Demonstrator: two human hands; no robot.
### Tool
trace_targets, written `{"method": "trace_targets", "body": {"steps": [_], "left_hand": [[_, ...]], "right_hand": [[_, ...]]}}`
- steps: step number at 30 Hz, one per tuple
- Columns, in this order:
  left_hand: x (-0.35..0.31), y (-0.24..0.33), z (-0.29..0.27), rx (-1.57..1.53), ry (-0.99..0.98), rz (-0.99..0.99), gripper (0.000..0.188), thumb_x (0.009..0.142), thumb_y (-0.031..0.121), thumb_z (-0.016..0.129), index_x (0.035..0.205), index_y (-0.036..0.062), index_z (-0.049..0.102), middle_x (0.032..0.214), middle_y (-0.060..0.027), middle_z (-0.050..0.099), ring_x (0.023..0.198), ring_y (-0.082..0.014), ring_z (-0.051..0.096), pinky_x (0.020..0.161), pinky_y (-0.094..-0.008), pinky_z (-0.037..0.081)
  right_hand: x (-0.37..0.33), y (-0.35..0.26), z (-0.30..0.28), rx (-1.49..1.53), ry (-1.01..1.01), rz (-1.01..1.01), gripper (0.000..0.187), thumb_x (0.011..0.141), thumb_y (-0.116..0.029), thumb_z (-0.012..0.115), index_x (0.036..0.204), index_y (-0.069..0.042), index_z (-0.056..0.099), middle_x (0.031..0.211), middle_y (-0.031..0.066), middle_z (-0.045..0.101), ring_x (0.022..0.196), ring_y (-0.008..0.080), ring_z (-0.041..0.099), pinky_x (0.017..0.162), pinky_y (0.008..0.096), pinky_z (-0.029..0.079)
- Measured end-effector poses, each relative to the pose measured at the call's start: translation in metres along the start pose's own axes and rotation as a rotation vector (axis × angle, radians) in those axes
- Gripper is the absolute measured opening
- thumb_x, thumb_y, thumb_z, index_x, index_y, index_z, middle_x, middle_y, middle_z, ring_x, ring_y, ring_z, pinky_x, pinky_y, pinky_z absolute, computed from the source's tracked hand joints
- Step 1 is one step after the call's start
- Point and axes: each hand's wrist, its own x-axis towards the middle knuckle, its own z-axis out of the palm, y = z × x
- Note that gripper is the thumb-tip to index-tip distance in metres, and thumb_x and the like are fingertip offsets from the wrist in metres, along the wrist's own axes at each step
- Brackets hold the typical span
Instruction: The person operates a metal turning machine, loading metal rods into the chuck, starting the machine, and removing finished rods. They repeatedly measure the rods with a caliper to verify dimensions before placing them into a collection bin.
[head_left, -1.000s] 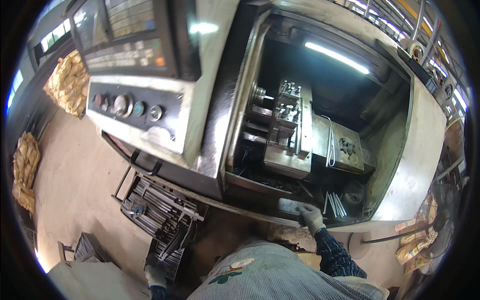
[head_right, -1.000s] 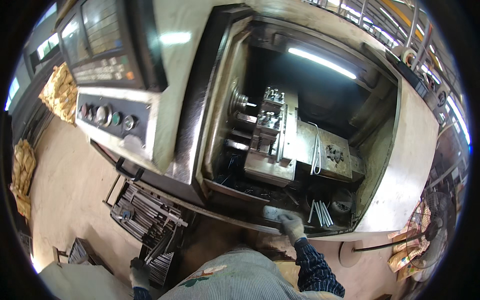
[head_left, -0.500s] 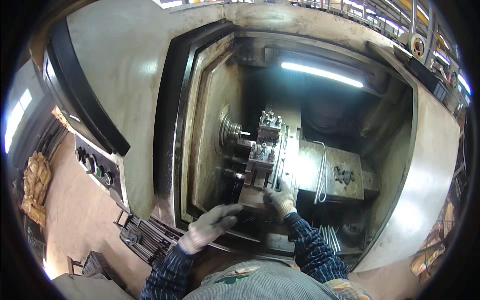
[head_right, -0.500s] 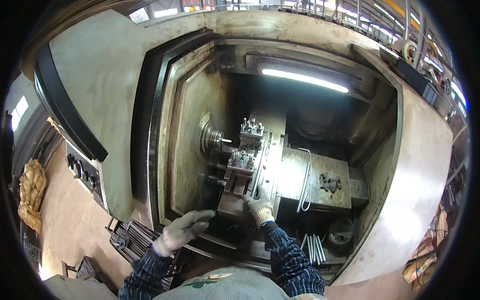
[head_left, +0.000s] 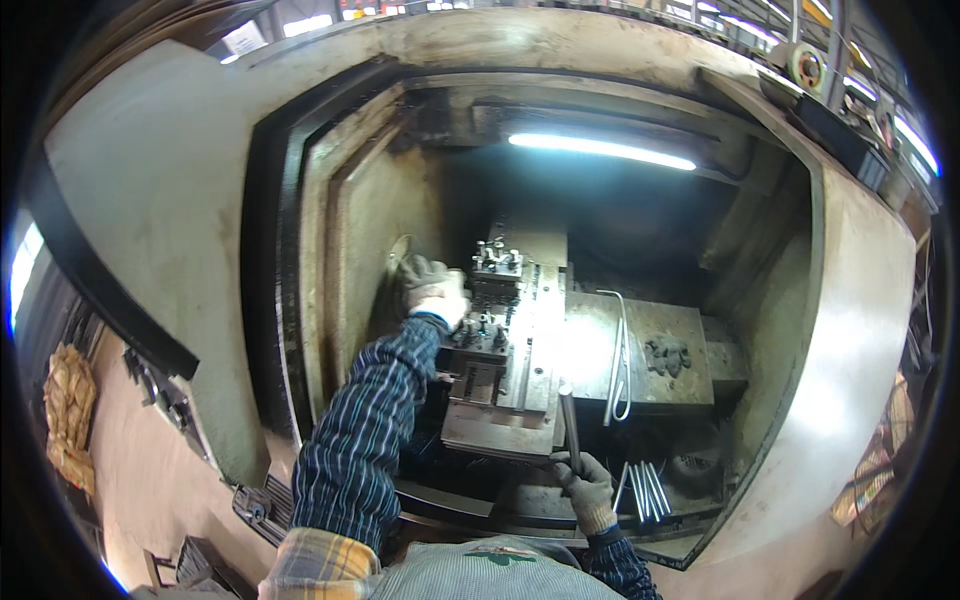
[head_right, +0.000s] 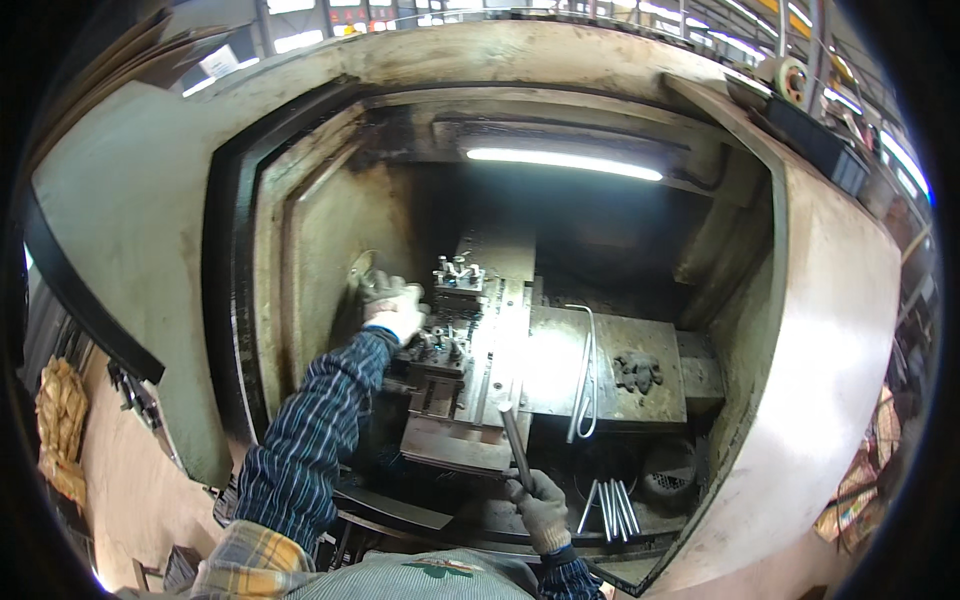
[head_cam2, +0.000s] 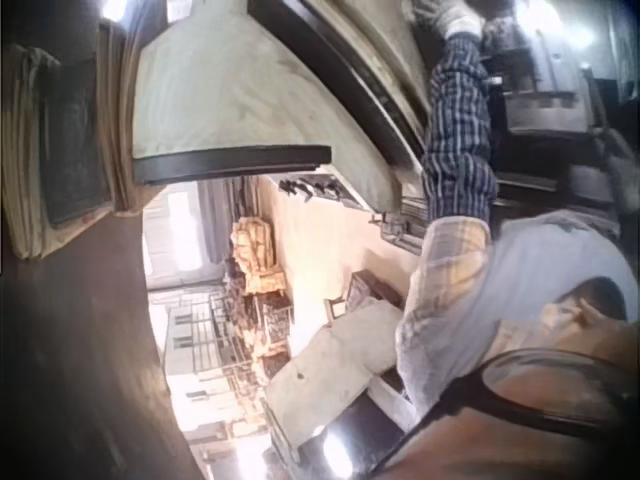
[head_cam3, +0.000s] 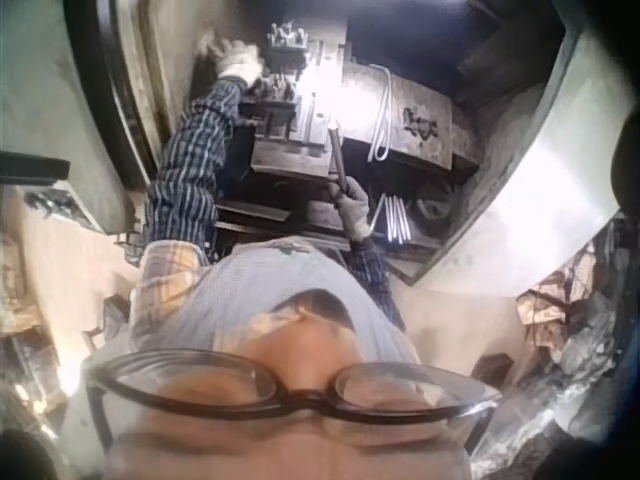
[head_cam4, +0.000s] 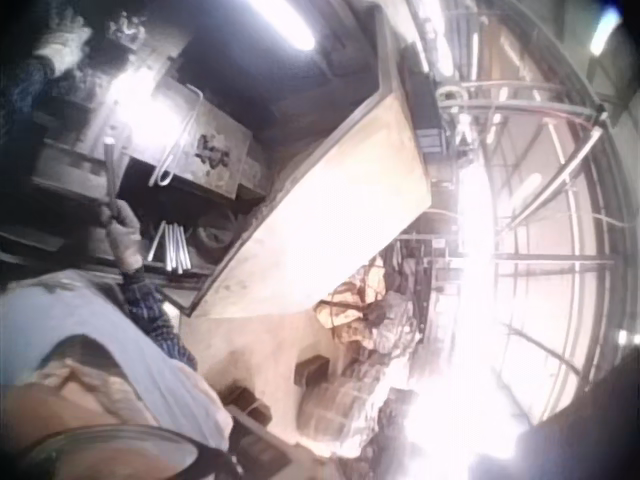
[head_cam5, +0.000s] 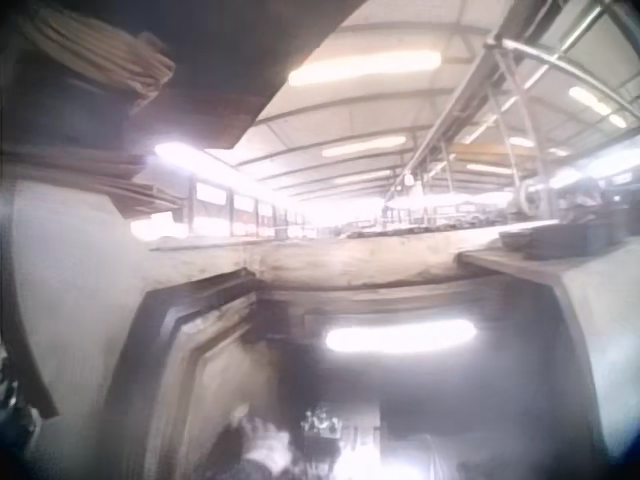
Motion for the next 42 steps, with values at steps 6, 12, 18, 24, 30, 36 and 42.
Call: {"method": "trace_targets", "body": {"steps": [6,12,18,24,30,36,42], "left_hand": [[0.06,-0.017,0.051,0.361,-0.318,0.079,0.046,0.103,0.042,0.048,0.136,0.0161,0.067,0.148,-0.0104,0.057,0.142,-0.0374,0.045,0.118,-0.0691,0.017],[0.09,0.051,0.01,0.223,-0.575,0.545,0.037,0.094,0.035,0.06,0.117,0.0112,0.076,0.122,-0.0137,0.074,0.11,-0.0311,0.072,0.088,-0.0463,0.058],[0.055,0.142,0.005,-0.199,-0.2,0.816,0.039,0.092,0.011,0.053,0.129,0.0148,0.065,0.115,-0.0148,0.073,0.105,-0.0369,0.07,0.095,-0.0458,0.055],[-0.02,0.122,-0.133,-0.323,0.09,0.653,0.034,0.095,0.013,0.066,0.129,0.0054,0.065,0.12,-0.0177,0.07,0.094,-0.0258,0.074,0.078,-0.0339,0.062],[-0.138,0.028,-0.176,-1.876,0.54,0.433,0.04,0.1,0.0,0.053,0.139,-0.0001,0.055,0.107,-0.0149,0.068,0.088,-0.0212,0.068,0.082,-0.033,0.06],[-0.254,-0.071,-0.147,-1.957,0.685,0.25,0.046,0.099,0.018,0.062,0.14,0.0015,0.051,0.087,-0.0046,0.057,0.066,-0.0144,0.053,0.057,-0.0319,0.05],[-0.357,-0.159,-0.136,-1.876,0.938,-0.184,0.041,0.103,0.027,0.063,0.138,0.0053,0.06,0.076,0.0015,0.057,0.044,-0.006,0.033,0.038,-0.024,0.024]], "right_hand": [[-0.049,-0.002,-0.041,-0.05,0.189,-0.047,0.016,0.093,-0.012,0.075,0.105,-0.002,0.076,0.072,-0.0059,0.063,0.059,0.0018,0.051,0.052,0.0193,0.04],[-0.073,-0.009,-0.042,0.071,0.256,0.132,0.022,0.094,-0.016,0.075,0.111,-0.003,0.076,0.077,-0.0054,0.064,0.066,0.0032,0.053,0.058,0.0217,0.043],[-0.05,-0.008,-0.034,-0.111,0.232,0.09,0.022,0.095,-0.018,0.074,0.112,-0.004,0.076,0.075,-0.0057,0.062,0.065,0.0046,0.054,0.058,0.0235,0.043],[-0.011,-0.019,-0.029,-0.188,0.239,0.125,0.024,0.101,-0.024,0.069,0.112,-0.004,0.074,0.07,-0.0074,0.056,0.059,0.0039,0.048,0.053,0.0222,0.04],[0.085,-0.029,-0.023,-0.327,0.116,-0.191,0.044,0.105,-0.044,0.059,0.115,-0.004,0.074,0.076,0.0009,0.064,0.074,0.0113,0.061,0.066,0.0297,0.049],[0.183,-0.122,0.044,-0.544,-0.119,-0.016,0.044,0.101,-0.049,0.065,0.117,-0.01,0.077,0.073,-0.0025,0.063,0.064,0.0071,0.053,0.061,0.0269,0.046],[0.25,-0.146,0.116,-1.131,-0.2,-0.134,0.045,0.097,-0.059,0.062,0.115,-0.02,0.078,0.082,0.005,0.076,0.078,0.0198,0.072,0.074,0.0375,0.056]]}}
